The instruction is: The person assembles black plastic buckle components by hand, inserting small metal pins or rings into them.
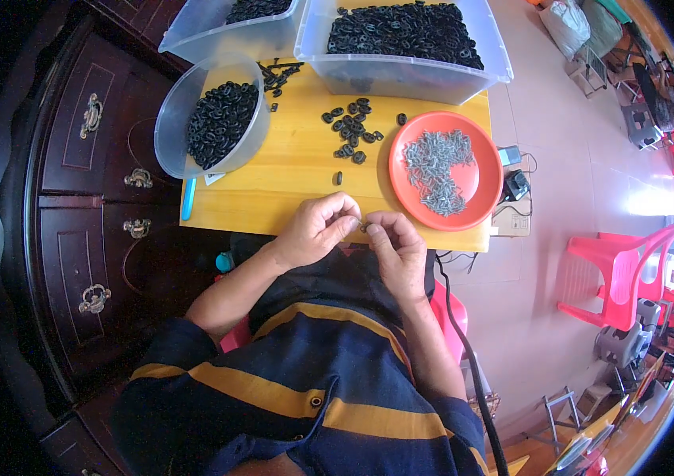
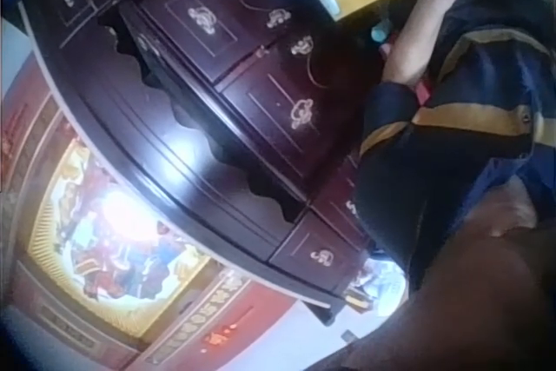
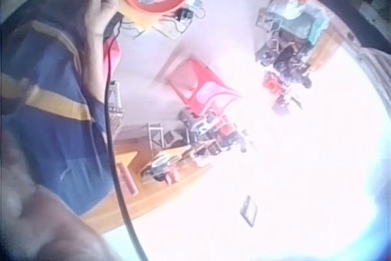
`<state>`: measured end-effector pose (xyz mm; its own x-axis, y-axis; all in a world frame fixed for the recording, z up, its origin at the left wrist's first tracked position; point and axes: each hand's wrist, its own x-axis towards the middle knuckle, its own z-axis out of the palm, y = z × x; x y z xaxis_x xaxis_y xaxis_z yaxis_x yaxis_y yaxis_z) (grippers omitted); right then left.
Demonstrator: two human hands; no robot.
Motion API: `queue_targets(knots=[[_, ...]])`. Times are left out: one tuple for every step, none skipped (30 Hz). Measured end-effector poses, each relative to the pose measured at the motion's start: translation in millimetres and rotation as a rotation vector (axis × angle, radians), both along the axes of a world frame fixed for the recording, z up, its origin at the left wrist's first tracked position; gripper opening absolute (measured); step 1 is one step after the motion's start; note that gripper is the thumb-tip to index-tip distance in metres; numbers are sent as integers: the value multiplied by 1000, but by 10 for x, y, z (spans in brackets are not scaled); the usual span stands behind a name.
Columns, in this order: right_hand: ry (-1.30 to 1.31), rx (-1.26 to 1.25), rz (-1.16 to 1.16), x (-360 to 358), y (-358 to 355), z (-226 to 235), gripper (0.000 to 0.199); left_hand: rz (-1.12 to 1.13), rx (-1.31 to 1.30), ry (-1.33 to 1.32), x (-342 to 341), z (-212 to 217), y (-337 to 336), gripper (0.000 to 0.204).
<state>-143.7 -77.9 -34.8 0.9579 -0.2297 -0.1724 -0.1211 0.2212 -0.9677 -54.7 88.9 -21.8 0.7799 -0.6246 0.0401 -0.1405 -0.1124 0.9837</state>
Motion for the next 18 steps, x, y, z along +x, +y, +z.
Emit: queue_targets(knots=[[-9, 31, -7, 8, 3, -2, 11, -1, 0, 0, -2, -1, -2, 6], [-19, 61, -14, 12, 5, -4, 11, -4, 4, 8, -5, -3, -5, 6], [-18, 62, -15, 13, 3, -8, 11, -7, 8, 15, -6, -4, -7, 6], [-17, 57, -11, 13, 0, -15, 11, -7, 9, 15, -5, -6, -7, 6], [-17, 52, -7, 14, -2, -20, 11, -3, 13, 4, -4, -9, -8, 6], [-17, 52, -7, 16, -1, -21, 11, 1, 17, -8, -3, -10, -7, 6], [-21, 64, -7, 19, -1, -22, 10, 1, 17, -8, -4, -4, -7, 6], [-26, 76, -6, 21, 0, -24, 10, 5, 24, -7, -7, 7, -7, 7], [-27, 77, -7, 23, -1, -30, 10, 7, 30, -6, -6, 13, -8, 7], [-27, 70, -7, 24, -3, -37, 10, 6, 30, -7, -3, 15, -7, 7], [-28, 64, -8, 25, -4, -42, 9, 10, 28, -20, 3, 16, -5, 7], [-28, 65, -7, 25, 0, -41, 9, 17, 26, -33, 1, 18, -1, 6], [-22, 73, -9, 26, 5, -39, 10, 17, 27, -33, -3, 4, -2, 6], [-17, 80, -12, 26, 8, -37, 10, 4, 16, -17, -9, -23, -6, 6], [-17, 81, -12, 25, 7, -40, 10, -10, 5, 0, -11, -37, -9, 5], [-17, 75, -13, 24, 3, -46, 10, -10, 6, -1, -11, -35, -10, 5], [-18, 70, -14, 24, 0, -53, 10, -8, 11, 4, -12, -32, -11, 5], [-18, 70, -15, 22, 1, -64, 10, -7, 16, 8, -12, -29, -14, 5]])
